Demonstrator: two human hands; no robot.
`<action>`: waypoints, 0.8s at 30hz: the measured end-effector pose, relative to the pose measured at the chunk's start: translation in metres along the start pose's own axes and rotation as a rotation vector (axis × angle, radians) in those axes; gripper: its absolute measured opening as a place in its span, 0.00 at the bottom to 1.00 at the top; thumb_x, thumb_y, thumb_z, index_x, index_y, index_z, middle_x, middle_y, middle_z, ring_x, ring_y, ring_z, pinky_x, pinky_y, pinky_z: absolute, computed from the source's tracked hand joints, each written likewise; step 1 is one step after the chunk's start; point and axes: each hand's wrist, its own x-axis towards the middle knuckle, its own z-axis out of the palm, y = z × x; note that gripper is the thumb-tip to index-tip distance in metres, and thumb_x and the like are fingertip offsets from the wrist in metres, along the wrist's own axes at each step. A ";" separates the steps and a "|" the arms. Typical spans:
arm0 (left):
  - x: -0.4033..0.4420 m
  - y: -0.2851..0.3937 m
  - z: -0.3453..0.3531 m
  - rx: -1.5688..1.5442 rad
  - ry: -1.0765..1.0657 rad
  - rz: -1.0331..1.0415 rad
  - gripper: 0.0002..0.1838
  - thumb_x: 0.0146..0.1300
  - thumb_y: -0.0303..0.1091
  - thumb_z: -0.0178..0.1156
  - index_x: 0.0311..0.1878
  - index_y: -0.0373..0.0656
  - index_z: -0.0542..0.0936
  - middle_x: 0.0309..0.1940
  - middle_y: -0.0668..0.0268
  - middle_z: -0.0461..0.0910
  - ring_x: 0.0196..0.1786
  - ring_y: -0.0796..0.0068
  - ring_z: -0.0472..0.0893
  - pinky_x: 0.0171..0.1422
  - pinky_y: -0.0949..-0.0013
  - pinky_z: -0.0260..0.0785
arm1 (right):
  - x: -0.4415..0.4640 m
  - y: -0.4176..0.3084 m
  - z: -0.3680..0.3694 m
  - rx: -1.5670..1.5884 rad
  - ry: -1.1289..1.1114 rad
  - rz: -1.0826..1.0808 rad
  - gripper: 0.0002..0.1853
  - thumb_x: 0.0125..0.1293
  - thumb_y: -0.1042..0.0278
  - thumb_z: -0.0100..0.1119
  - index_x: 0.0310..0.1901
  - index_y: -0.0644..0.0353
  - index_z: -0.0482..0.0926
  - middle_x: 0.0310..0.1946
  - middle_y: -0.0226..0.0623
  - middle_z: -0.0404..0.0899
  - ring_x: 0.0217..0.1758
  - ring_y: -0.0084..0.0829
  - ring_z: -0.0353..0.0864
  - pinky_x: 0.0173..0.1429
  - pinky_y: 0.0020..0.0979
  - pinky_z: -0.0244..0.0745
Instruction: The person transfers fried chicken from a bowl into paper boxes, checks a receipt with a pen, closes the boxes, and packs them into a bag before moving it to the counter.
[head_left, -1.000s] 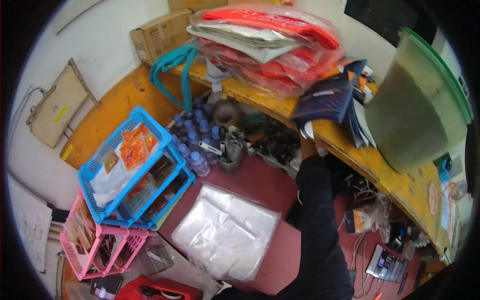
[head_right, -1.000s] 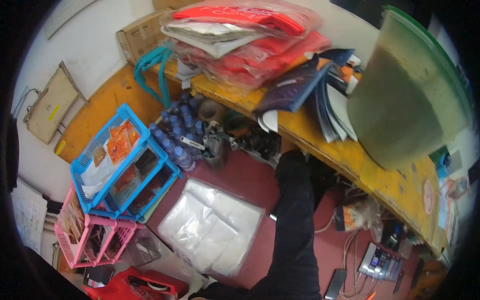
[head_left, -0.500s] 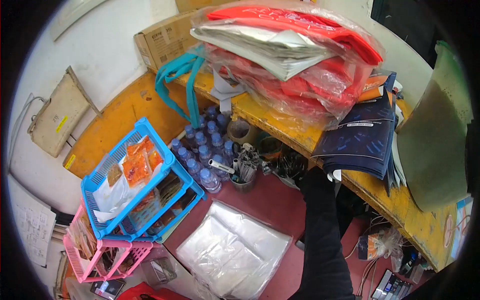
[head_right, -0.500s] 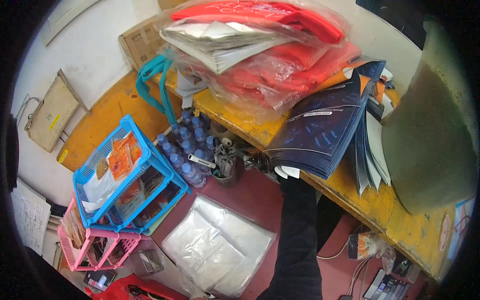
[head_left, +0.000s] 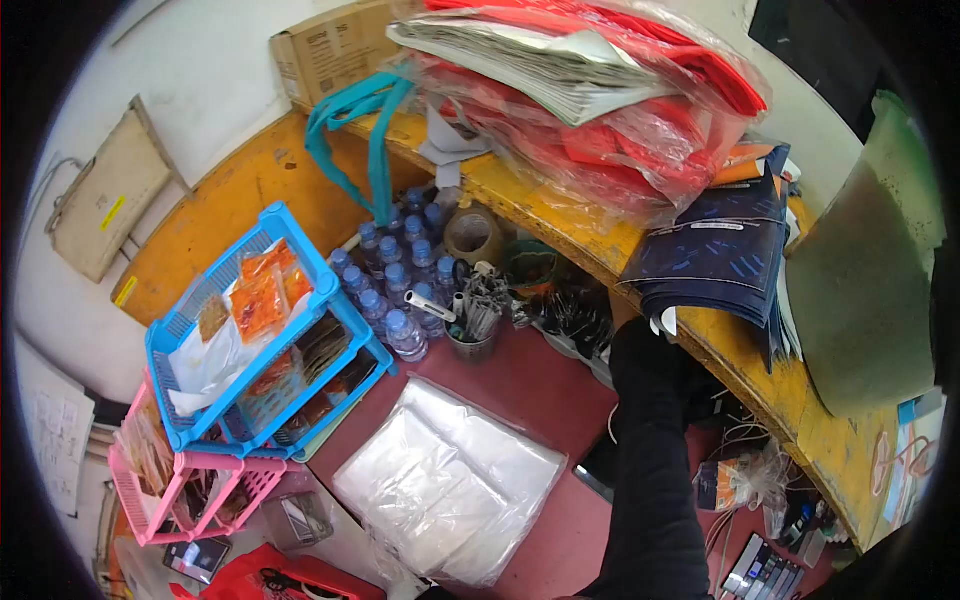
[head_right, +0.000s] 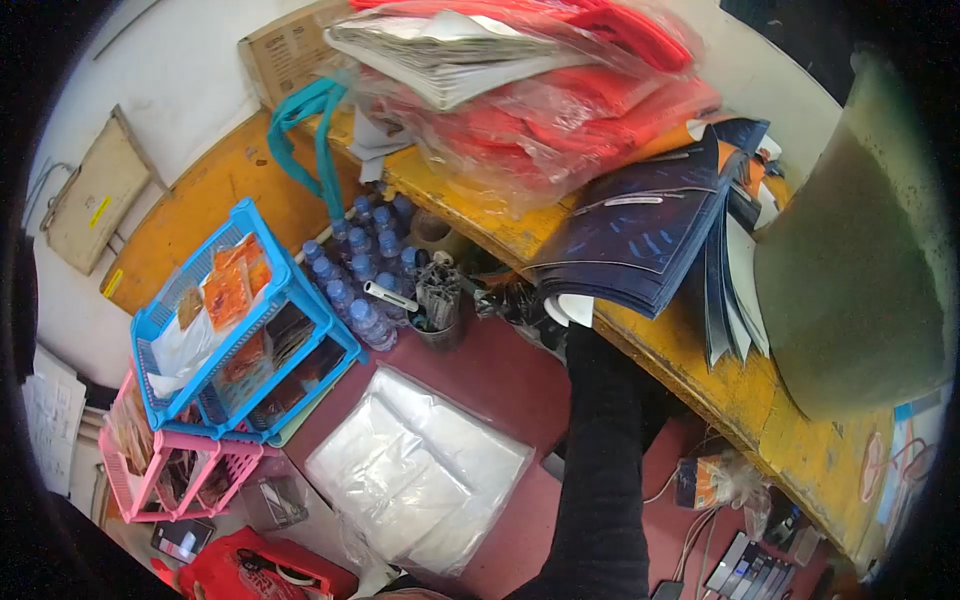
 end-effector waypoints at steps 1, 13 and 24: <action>-0.004 -0.005 0.000 -0.002 -0.013 -0.011 0.31 0.59 0.45 0.62 0.60 0.33 0.67 0.50 0.46 0.75 0.52 0.53 0.76 0.55 0.62 0.68 | -0.002 0.000 -0.001 -0.011 -0.013 0.007 0.18 0.63 0.56 0.53 0.50 0.57 0.76 0.35 0.48 0.79 0.40 0.46 0.78 0.44 0.43 0.72; -0.033 -0.073 -0.024 -0.855 0.492 -0.321 0.28 0.65 0.37 0.49 0.68 0.48 0.60 0.59 0.69 0.72 0.24 0.90 0.65 0.30 0.86 0.65 | -0.118 -0.113 -0.133 -0.181 0.285 -0.391 0.19 0.62 0.58 0.53 0.52 0.58 0.75 0.32 0.48 0.80 0.36 0.47 0.80 0.41 0.42 0.73; -0.104 -0.125 -0.083 -1.186 0.295 -0.343 0.32 0.55 0.24 0.51 0.66 0.37 0.59 0.64 0.55 0.64 0.22 0.84 0.70 0.28 0.80 0.68 | -0.591 -0.417 -0.189 2.024 -0.961 -1.176 0.22 0.63 0.55 0.59 0.46 0.66 0.68 0.35 0.48 0.78 0.23 0.33 0.80 0.23 0.30 0.80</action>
